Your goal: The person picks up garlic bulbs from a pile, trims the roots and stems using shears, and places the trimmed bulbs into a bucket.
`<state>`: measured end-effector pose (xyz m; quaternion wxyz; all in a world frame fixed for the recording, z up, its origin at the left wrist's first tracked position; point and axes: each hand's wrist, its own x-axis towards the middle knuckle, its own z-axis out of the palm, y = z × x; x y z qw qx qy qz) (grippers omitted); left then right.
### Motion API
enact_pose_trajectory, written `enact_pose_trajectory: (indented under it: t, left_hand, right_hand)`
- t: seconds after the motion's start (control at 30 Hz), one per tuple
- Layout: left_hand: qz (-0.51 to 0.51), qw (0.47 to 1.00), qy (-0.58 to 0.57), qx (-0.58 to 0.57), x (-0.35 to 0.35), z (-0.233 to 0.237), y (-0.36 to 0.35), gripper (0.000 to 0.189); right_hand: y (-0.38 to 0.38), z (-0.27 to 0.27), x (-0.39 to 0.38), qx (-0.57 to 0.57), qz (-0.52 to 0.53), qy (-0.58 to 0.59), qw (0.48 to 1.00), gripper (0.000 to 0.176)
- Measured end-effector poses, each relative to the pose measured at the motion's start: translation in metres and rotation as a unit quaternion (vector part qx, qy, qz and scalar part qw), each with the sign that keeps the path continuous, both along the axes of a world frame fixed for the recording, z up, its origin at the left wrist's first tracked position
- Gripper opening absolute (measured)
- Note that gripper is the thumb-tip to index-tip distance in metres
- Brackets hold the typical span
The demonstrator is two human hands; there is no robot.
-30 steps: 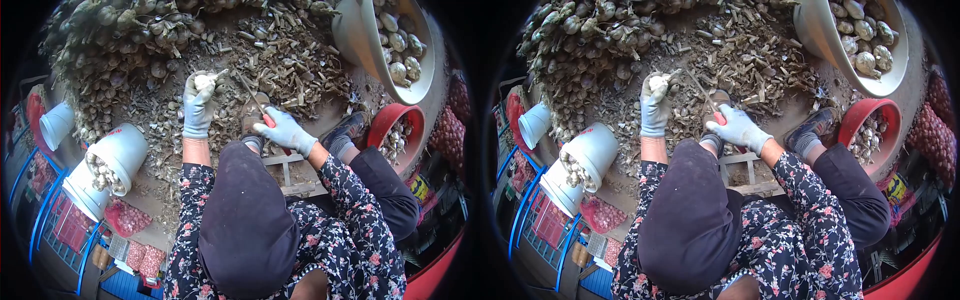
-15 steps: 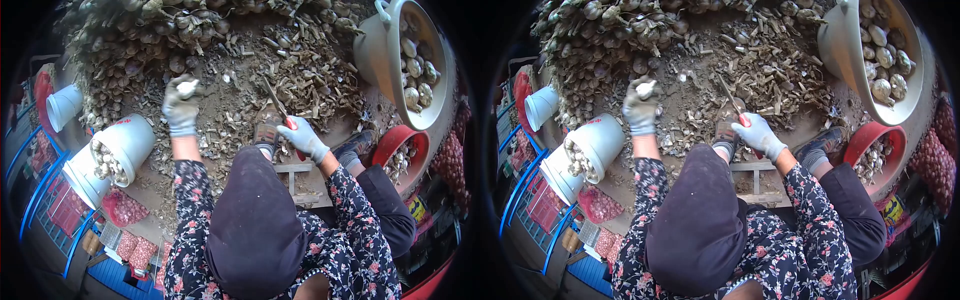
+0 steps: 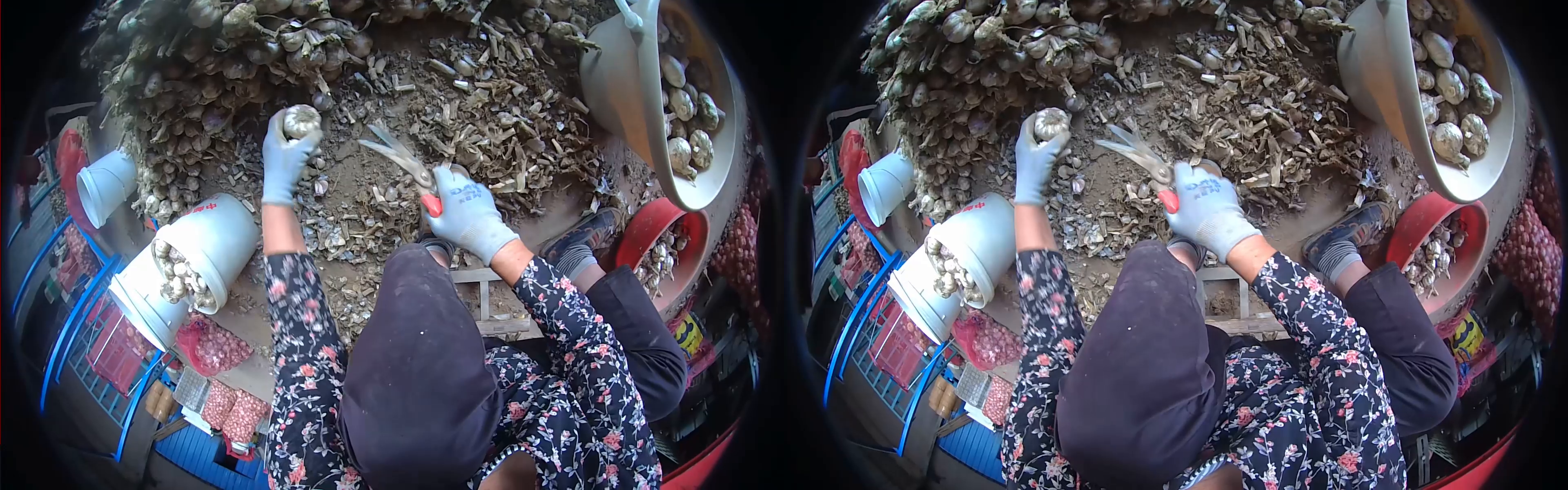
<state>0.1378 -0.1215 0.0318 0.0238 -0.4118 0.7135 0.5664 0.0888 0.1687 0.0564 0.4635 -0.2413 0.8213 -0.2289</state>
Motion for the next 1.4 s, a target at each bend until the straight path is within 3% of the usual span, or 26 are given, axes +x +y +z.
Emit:
enact_pose_trajectory:
  t: [0.07, 0.2, 0.27, 0.4, 0.47, 0.53, 0.6, 0.63, 0.73, 0.8, 0.83, 0.9, 0.93, 1.0, 1.07, 1.17, 1.2, 1.23, 1.33, 1.4]
  left_hand:
    - [0.032, 0.998, 0.025, 0.039, -0.002, 0.033, 0.035, 0.066]
    - [-0.065, 0.994, 0.089, -0.029, -0.005, 0.053, 0.07, 0.062]
    - [-0.111, 0.985, 0.071, -0.114, -0.007, 0.058, 0.078, 0.061]
    - [-0.137, 0.978, 0.06, -0.145, -0.014, 0.065, 0.094, 0.061]
    - [-0.189, 0.948, 0.058, -0.251, -0.015, 0.065, 0.098, 0.061]
    - [-0.191, 0.948, 0.055, -0.248, -0.015, 0.052, 0.097, 0.061]
    - [-0.136, 0.982, 0.072, -0.106, -0.012, 0.042, 0.098, 0.057]
    - [-0.137, 0.982, 0.073, -0.108, -0.013, 0.043, 0.098, 0.057]
    - [-0.02, 0.987, 0.052, 0.153, -0.011, 0.044, 0.105, 0.064]
    - [-0.022, 0.985, 0.048, 0.166, -0.009, 0.046, 0.106, 0.063]
    - [0.008, 0.965, 0.114, 0.238, -0.008, 0.045, 0.106, 0.062]
    - [0.026, 0.909, 0.225, 0.35, -0.009, 0.036, 0.103, 0.058]
    - [0.024, 0.908, 0.225, 0.352, -0.006, 0.028, 0.104, 0.058]
    - [0.099, 0.831, 0.274, 0.474, -0.001, 0.01, 0.106, 0.057]
    - [0.124, 0.807, 0.295, 0.496, 0.003, -0.001, 0.112, 0.057]
    - [0.093, 0.843, 0.286, 0.445, 0.009, -0.013, 0.117, 0.059]
    - [0.12, 0.818, 0.311, 0.469, 0.003, 0.0, 0.126, 0.066]
    - [0.109, 0.821, 0.306, 0.47, 0.0, 0.004, 0.129, 0.066]
    - [0.092, 0.826, 0.3, 0.469, -0.002, -0.001, 0.132, 0.067]
    - [0.088, 0.828, 0.296, 0.468, -0.004, -0.003, 0.135, 0.067]
  right_hand:
    - [-0.01, 0.007, -0.003, -0.023, 0.015, 0.125, 0.992, 0.041]
    - [-0.021, 0.024, -0.009, -0.02, 0.016, 0.158, 0.987, 0.044]
    - [-0.02, 0.031, -0.013, -0.009, 0.021, 0.16, 0.987, 0.044]
    - [-0.012, 0.032, -0.015, 0.016, 0.047, 0.151, 0.987, 0.047]
    - [-0.008, 0.029, -0.014, 0.024, 0.068, 0.105, 0.992, 0.045]
    - [-0.004, 0.024, -0.016, 0.017, 0.062, 0.088, 0.994, 0.042]
    - [-0.001, 0.02, -0.013, 0.008, 0.053, 0.071, 0.996, 0.039]
    - [-0.001, 0.018, -0.013, 0.014, 0.04, 0.052, 0.998, 0.041]
    - [0.014, 0.012, -0.015, 0.013, 0.029, 0.007, 0.999, 0.04]
    - [0.026, -0.001, -0.011, 0.059, -0.012, 0.007, 0.998, 0.033]
    - [0.034, -0.005, -0.005, 0.021, -0.086, 0.017, 0.996, 0.033]
    - [0.048, -0.008, -0.003, 0.0, -0.092, -0.004, 0.996, 0.037]
    - [0.054, -0.005, 0.002, -0.017, -0.101, -0.034, 0.994, 0.042]
    - [0.061, 0.006, 0.003, -0.088, -0.118, -0.119, 0.982, 0.05]
    - [0.061, 0.017, 0.007, -0.117, -0.136, -0.165, 0.97, 0.056]
    - [0.052, 0.026, -0.003, -0.116, -0.13, -0.235, 0.956, 0.065]
    - [0.047, 0.027, -0.006, -0.122, -0.127, -0.25, 0.952, 0.067]
    - [0.044, 0.023, -0.005, -0.114, -0.125, -0.224, 0.96, 0.049]
    - [0.037, 0.025, -0.011, -0.14, -0.168, -0.308, 0.926, 0.041]
    - [0.037, 0.017, -0.006, -0.165, -0.192, -0.299, 0.92, 0.036]
